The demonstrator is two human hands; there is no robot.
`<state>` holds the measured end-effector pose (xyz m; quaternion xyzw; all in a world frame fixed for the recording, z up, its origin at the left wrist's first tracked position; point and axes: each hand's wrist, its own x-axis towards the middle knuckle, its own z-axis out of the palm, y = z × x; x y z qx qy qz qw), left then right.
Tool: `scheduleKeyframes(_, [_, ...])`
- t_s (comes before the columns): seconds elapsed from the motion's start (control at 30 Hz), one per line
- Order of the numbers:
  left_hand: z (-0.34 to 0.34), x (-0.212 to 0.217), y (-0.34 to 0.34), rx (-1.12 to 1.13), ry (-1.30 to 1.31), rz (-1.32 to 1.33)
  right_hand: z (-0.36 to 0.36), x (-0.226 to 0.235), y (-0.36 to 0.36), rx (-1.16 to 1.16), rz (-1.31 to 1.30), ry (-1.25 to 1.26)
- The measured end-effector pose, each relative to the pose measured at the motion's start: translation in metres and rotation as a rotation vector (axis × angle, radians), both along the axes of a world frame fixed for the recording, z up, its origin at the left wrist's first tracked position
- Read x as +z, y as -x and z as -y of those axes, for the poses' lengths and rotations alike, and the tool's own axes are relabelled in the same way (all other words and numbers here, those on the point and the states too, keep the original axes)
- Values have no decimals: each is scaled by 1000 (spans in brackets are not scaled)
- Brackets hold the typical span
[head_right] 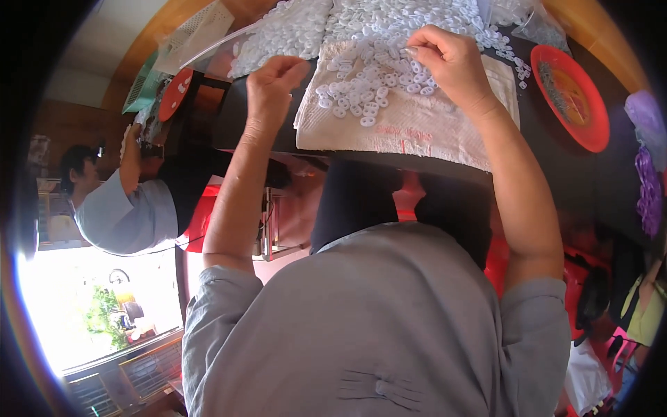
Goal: Assembling small white plastic rings or components by hand.
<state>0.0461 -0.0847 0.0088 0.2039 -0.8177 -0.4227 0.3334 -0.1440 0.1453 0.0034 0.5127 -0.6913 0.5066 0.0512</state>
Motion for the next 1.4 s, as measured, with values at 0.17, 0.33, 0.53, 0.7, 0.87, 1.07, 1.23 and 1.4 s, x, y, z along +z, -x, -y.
scheduleKeyframes(0.17, [53,-22,-35,148,66,158,-1,8,-3,-2,-6,-12])
scheduleKeyframes(0.33, [35,-26,-36,92,403,330,-2,8,-7,22,-30,-4])
scheduleKeyframes(0.53, [32,-23,-35,89,344,416,2,5,-6,32,-46,15])
scheduleKeyframes(0.7, [29,-23,-41,71,323,348,2,4,-7,15,-78,20])
scheduleKeyframes(0.87, [21,-27,-44,68,469,233,3,5,-9,24,-109,26])
scheduleKeyframes(1.07, [-17,11,2,-160,-567,-104,2,8,-11,162,411,52])
scheduleKeyframes(1.23, [-64,20,52,-378,-718,-280,2,13,-13,194,549,65])
scheduleKeyframes(1.4, [-90,20,75,-403,-785,-325,1,19,-14,161,658,101])
